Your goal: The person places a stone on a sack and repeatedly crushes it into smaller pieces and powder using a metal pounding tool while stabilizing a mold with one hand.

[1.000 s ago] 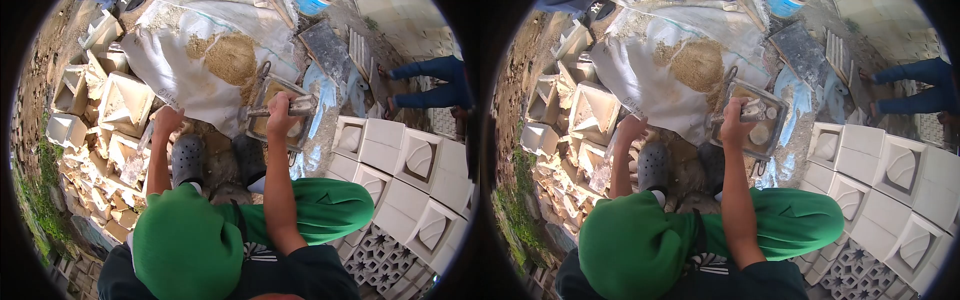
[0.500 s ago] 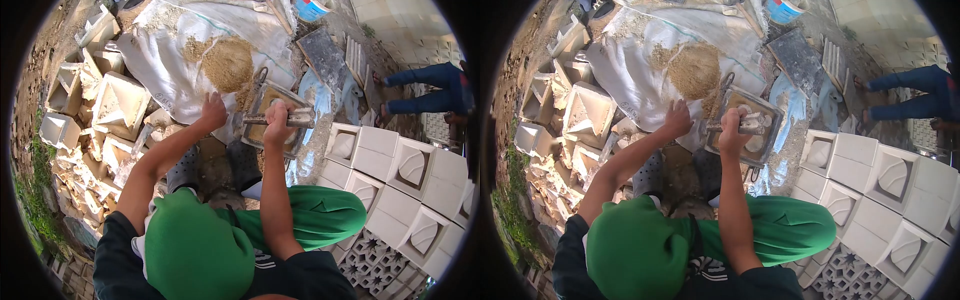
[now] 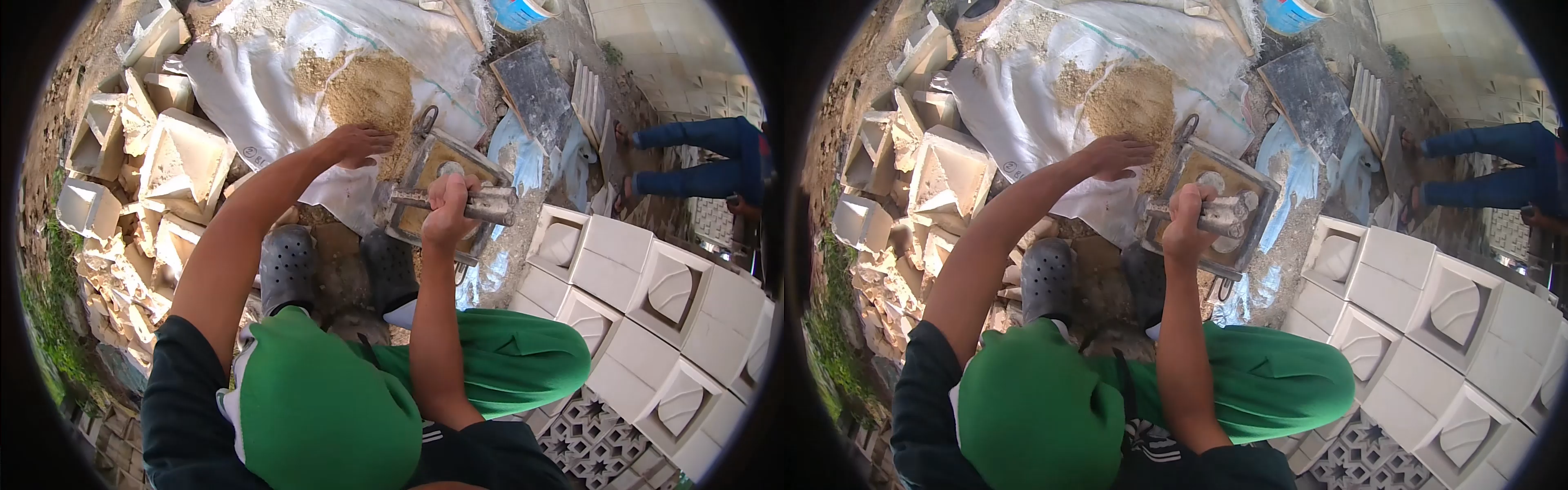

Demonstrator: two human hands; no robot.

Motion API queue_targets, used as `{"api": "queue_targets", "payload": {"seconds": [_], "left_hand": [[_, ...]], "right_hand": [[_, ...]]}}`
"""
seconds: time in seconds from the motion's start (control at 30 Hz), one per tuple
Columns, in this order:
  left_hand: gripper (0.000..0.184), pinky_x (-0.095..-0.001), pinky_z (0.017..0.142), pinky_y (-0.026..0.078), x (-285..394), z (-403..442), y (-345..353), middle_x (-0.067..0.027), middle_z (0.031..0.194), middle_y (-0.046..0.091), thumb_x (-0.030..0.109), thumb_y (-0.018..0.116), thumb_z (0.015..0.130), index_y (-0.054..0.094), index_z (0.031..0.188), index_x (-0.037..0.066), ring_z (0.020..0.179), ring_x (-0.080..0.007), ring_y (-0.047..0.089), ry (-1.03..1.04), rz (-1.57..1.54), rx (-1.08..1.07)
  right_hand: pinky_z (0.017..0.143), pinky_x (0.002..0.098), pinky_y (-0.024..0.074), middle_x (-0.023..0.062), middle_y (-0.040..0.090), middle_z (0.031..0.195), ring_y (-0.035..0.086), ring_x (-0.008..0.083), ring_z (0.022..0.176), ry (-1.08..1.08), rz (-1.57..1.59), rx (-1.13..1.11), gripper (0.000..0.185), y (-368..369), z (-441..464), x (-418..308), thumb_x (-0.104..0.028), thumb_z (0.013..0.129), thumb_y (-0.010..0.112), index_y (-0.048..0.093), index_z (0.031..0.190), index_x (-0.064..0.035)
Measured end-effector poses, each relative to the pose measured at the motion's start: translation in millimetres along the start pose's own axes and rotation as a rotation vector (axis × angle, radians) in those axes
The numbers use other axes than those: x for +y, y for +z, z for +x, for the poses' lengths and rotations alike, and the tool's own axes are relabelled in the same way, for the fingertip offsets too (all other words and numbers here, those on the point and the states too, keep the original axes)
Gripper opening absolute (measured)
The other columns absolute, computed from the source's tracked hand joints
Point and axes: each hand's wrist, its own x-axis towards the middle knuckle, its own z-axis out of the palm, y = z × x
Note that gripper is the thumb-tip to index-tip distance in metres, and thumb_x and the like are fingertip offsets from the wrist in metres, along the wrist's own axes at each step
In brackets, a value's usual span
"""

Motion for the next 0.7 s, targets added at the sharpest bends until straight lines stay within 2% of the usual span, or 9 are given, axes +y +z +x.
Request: {"api": "queue_targets", "payload": {"seconds": [0.17,0.27,0.4,0.47,0.5,0.57,0.6,0.67,0.7], "left_hand": [[0.054,-0.0409,0.112,0.026,15.5,-31.4,3.9,-0.0116,0.145,0.036,0.032,0.048,0.092,0.039,0.137,0.005,0.135,-0.0267,0.032,-0.022,0.037,0.217],[0.064,-0.0411,0.113,0.024,37.1,-57.4,20.0,-0.0153,0.144,0.036,0.041,0.048,0.091,0.034,0.139,0.0,0.136,-0.0303,0.03,-0.332,0.038,0.295],[0.066,-0.0394,0.114,0.019,31.3,-48.2,27.1,-0.0135,0.147,0.032,0.045,0.04,0.093,0.03,0.141,0.001,0.138,-0.029,0.025,-0.382,0.038,0.278],[0.061,-0.0431,0.104,0.035,8.7,-28.8,17.9,-0.0159,0.134,0.047,0.048,0.041,0.093,0.041,0.134,0.004,0.127,-0.0322,0.042,-0.378,0.017,0.269],[0.061,-0.0431,0.104,0.035,1.4,-19.8,4.8,-0.0159,0.134,0.047,0.048,0.041,0.093,0.041,0.134,0.004,0.127,-0.0322,0.042,-0.38,0.016,0.27],[0.047,-0.0459,0.087,0.045,-10.4,-4.8,-31.5,-0.0155,0.107,0.062,0.048,0.043,0.092,0.057,0.115,0.009,0.103,-0.0343,0.057,-0.472,-0.228,0.008],[0.047,-0.0459,0.087,0.045,-17.2,-1.0,-39.0,-0.0155,0.107,0.062,0.048,0.043,0.092,0.057,0.115,0.009,0.103,-0.0343,0.057,-0.475,-0.226,0.007],[0.038,-0.0476,0.074,0.047,-27.2,1.7,-53.5,-0.0142,0.082,0.063,0.045,0.045,0.091,0.062,0.095,0.011,0.082,-0.0357,0.061,-0.425,-0.152,0.09],[0.038,-0.0476,0.074,0.047,-26.9,-0.9,-64.4,-0.0142,0.082,0.063,0.045,0.045,0.091,0.062,0.095,0.011,0.082,-0.0357,0.061,-0.428,-0.15,0.088]], "right_hand": [[0.044,0.0254,0.0277,-0.0006,0.036,0.054,0.032,0.0077,0.047,-0.035,0.008,-0.003,0.023,0.5,4.9,3.4,-0.006,0.089,0.047,0.035,0.069,-0.0096],[0.044,0.0253,0.0276,-0.0002,0.037,0.055,0.033,0.0076,0.047,0.002,0.018,-0.001,0.022,0.7,6.4,3.1,-0.006,0.088,0.047,0.036,0.069,-0.0089],[0.043,0.0248,0.027,0.0001,0.038,0.054,0.032,0.0074,0.047,0.0,-0.011,0.038,0.021,3.1,7.4,4.4,-0.007,0.087,0.048,0.037,0.07,-0.0087],[0.043,0.0246,0.0268,0.0001,0.038,0.054,0.032,0.0073,0.046,0.005,-0.009,0.061,0.02,4.0,9.6,5.1,-0.007,0.086,0.049,0.037,0.069,-0.0088],[0.043,0.0247,0.0268,-0.0001,0.038,0.054,0.032,0.0073,0.046,0.003,-0.005,0.045,0.021,3.2,11.0,4.9,-0.008,0.086,0.049,0.037,0.069,-0.0089],[0.043,0.0247,0.0268,-0.0002,0.038,0.053,0.033,0.0074,0.046,0.002,0.001,0.028,0.021,3.1,13.4,3.9,-0.008,0.086,0.05,0.037,0.07,-0.009],[0.043,0.0247,0.0268,-0.0005,0.038,0.053,0.033,0.0073,0.046,0.021,-0.007,0.055,0.021,4.7,13.9,2.7,-0.008,0.086,0.05,0.036,0.069,-0.0094],[0.043,0.0246,0.0267,-0.0008,0.037,0.054,0.033,0.0073,0.046,0.039,-0.007,0.078,0.022,6.9,15.0,2.4,-0.008,0.085,0.051,0.036,0.069,-0.0097],[0.042,0.0245,0.0268,-0.0009,0.037,0.054,0.034,0.0072,0.046,0.038,-0.005,0.072,0.022,6.7,14.9,2.1,-0.008,0.085,0.051,0.036,0.069,-0.0097]]}}
